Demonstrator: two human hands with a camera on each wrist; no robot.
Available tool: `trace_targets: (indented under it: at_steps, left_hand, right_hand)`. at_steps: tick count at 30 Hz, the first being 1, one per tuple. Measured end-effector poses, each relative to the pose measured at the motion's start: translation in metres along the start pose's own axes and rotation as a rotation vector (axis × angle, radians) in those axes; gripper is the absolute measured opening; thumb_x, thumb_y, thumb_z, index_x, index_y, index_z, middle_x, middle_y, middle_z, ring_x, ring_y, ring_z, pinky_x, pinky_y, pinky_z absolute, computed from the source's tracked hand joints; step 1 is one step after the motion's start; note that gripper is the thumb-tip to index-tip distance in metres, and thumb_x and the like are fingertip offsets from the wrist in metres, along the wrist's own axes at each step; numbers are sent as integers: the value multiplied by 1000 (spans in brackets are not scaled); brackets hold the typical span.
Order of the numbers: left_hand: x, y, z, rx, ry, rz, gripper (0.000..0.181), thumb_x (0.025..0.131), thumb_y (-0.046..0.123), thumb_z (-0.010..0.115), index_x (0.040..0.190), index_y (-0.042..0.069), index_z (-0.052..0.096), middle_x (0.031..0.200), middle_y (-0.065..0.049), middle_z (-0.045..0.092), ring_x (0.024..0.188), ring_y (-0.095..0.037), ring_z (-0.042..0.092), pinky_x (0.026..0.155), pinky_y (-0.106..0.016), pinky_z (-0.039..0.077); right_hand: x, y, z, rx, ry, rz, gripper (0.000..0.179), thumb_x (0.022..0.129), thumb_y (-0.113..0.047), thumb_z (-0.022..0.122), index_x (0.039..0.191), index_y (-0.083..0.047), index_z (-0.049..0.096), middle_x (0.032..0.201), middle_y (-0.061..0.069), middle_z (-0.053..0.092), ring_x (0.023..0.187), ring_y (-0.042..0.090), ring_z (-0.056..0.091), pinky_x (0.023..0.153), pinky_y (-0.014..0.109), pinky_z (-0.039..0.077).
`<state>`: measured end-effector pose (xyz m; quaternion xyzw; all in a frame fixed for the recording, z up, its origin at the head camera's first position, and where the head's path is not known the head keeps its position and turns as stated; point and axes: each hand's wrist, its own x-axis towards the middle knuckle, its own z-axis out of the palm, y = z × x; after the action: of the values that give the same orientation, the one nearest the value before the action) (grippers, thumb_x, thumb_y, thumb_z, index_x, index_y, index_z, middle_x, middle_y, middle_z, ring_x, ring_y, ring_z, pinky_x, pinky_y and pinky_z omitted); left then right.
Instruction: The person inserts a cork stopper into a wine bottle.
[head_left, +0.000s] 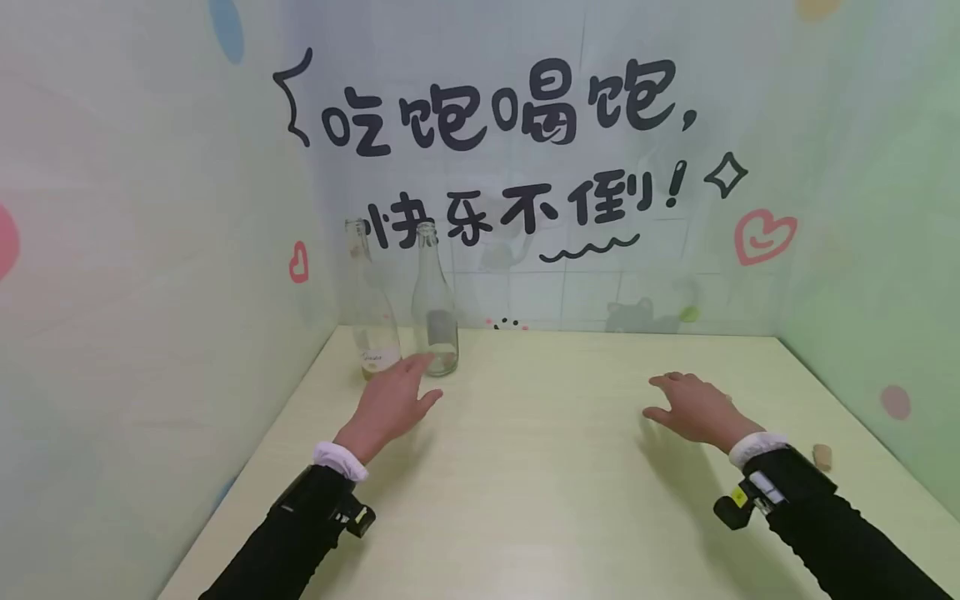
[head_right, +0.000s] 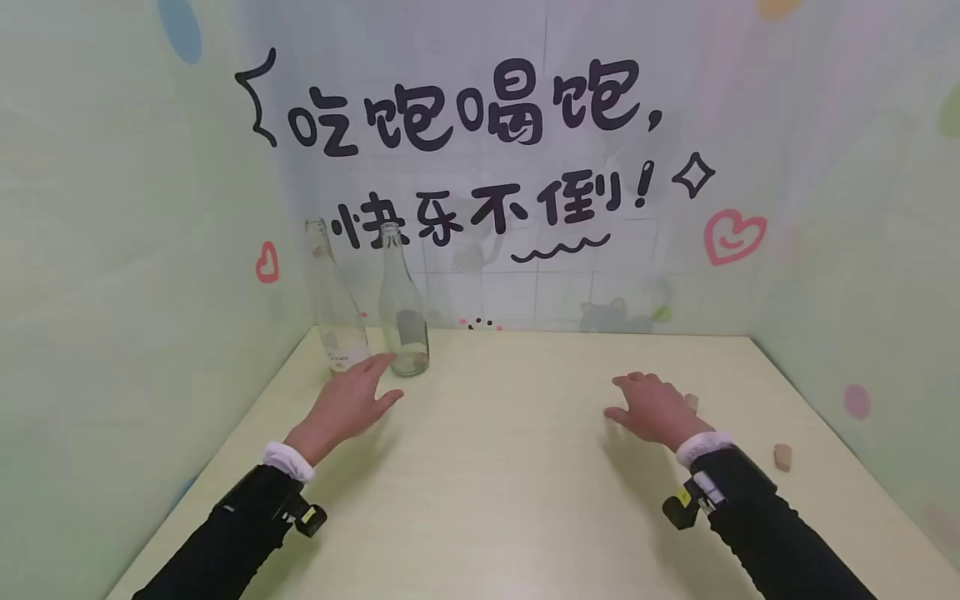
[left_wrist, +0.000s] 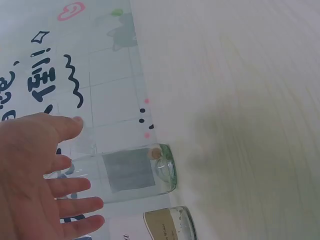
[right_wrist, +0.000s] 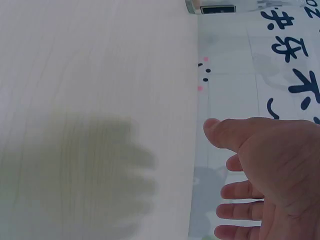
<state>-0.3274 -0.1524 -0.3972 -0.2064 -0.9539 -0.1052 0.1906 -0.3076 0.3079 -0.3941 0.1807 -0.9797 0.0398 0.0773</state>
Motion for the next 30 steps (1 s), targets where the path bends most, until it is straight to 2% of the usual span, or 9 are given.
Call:
trace_targets:
  at_steps: [5,11,14,19,22,23,26,30]
  left_hand:
    - [6,2,0,-47,81,-74,57,90,35,63,139,7,52,131,-14,57,105,-33,61,77,-46,52]
    - [17,4,-4,-109,130,-170,54,93,33,57,141,8,50,132,-15,56,102,-34,62,74,-48,51]
    - [22,7,-5,-143,166,-211,53,93,33,55,140,8,49,132,-15,55,105,-34,60,76,-50,50]
    - [33,10,-9,-226,218,-275,55,93,33,55,141,8,45,135,-14,52,108,-35,58,79,-52,47]
    - [41,13,-10,-292,246,-301,59,93,34,55,144,8,40,139,-13,47,113,-35,55,84,-53,45]
    - [44,13,-10,-317,251,-308,60,93,33,55,145,8,38,140,-13,46,115,-34,54,86,-52,45]
    - [54,16,-10,-404,268,-325,64,94,33,56,148,9,32,143,-13,40,120,-31,50,90,-50,44]
    - [65,17,-11,-482,299,-333,69,94,33,56,151,11,26,145,-14,35,123,-29,47,91,-48,44]
  right_hand:
    - [-3,31,-5,15,11,48,55,88,-33,66,123,9,59,111,28,60,98,45,58,79,56,47]
    - [-3,65,-13,50,-24,130,57,90,-32,62,124,13,55,103,28,62,88,41,62,70,52,50]
    - [-3,79,-15,79,-36,173,58,91,-32,60,124,14,53,100,26,64,86,39,63,66,51,50]
    - [-1,92,-17,129,-56,224,59,91,-34,59,123,16,51,80,10,69,80,34,65,62,50,50]
    - [0,98,-15,136,-47,250,58,91,-34,59,119,16,53,82,15,69,79,35,64,58,49,49]
    - [0,99,-15,135,-43,263,58,90,-35,59,117,16,54,87,19,68,78,35,64,56,48,49]
    - [0,101,-12,142,-34,311,47,90,-34,60,103,11,58,85,21,64,67,29,58,50,41,45]
    - [0,101,-9,175,-51,378,36,92,-34,58,82,1,61,66,6,52,56,20,44,45,33,34]
